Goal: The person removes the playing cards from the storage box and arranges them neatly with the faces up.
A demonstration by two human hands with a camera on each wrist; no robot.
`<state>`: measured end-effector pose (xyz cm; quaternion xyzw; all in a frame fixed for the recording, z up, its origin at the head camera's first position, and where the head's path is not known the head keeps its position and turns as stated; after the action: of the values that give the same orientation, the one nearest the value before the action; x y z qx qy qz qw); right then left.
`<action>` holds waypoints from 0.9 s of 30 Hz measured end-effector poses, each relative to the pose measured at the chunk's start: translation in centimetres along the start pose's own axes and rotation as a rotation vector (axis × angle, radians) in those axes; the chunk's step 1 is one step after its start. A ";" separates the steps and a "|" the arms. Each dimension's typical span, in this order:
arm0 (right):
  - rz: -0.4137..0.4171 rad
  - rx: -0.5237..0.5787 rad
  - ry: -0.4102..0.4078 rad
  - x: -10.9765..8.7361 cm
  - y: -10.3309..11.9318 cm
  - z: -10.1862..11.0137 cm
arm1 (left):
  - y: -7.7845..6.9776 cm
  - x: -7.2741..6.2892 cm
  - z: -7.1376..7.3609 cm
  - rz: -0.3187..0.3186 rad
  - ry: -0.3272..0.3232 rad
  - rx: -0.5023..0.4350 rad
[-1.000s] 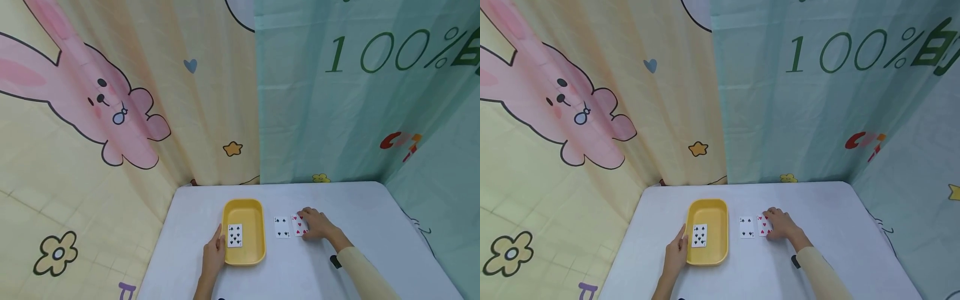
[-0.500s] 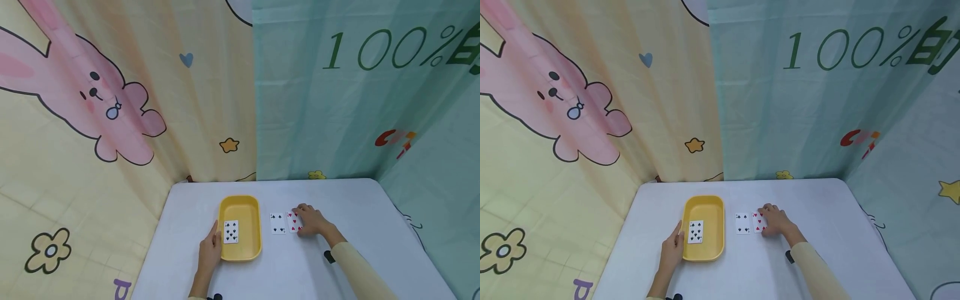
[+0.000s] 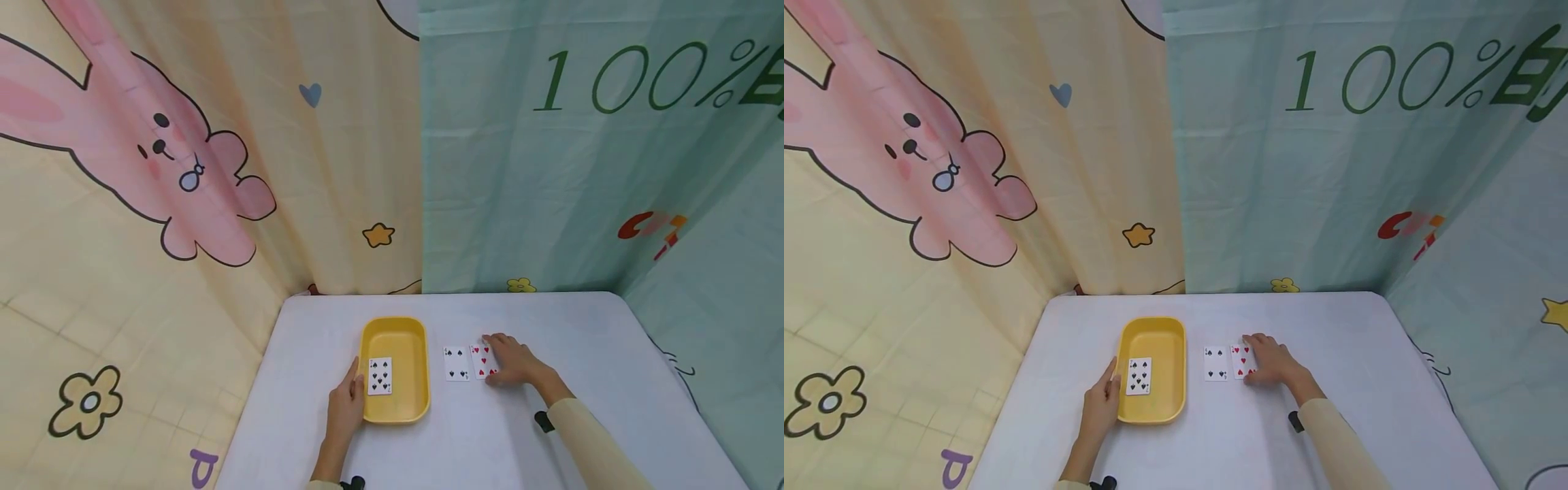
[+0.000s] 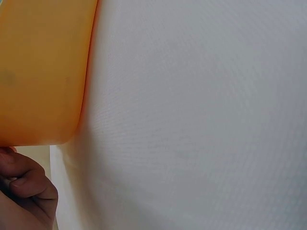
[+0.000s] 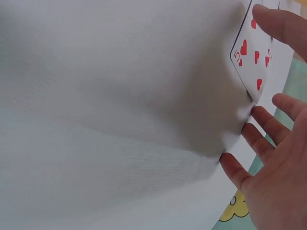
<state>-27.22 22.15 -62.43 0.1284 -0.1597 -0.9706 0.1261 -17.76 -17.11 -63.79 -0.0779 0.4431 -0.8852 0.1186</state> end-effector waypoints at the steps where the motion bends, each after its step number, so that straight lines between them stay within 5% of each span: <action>1: 0.003 0.014 -0.002 -0.1 -0.1 0.0 | 0.0 0.0 0.0 -0.001 -0.003 -0.002; 11: 0.066 0.080 -0.132 -1.0 0.4 1.3 | -0.3 0.0 0.0 -0.005 0.006 -0.006; 19: 0.154 0.114 -0.259 -0.8 4.3 4.2 | 0.0 -0.1 0.0 -0.002 0.015 0.004; 27: 0.225 0.103 -0.270 0.7 8.5 5.2 | 0.0 0.0 0.1 -0.008 0.003 -0.007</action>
<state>-27.60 15.56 -54.92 -0.0154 -0.2378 -0.9494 0.2046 -17.78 -17.19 -63.70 -0.0788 0.4459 -0.8843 0.1142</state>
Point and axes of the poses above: each hand's wrist, its own x-axis towards the middle knuckle, its own z-axis out of the back of the hand, y = z × x, the point moved 2 cm from there along x, towards the middle knuckle, and after that the axes turned 1 degree about -y, right-handed, at the moved point
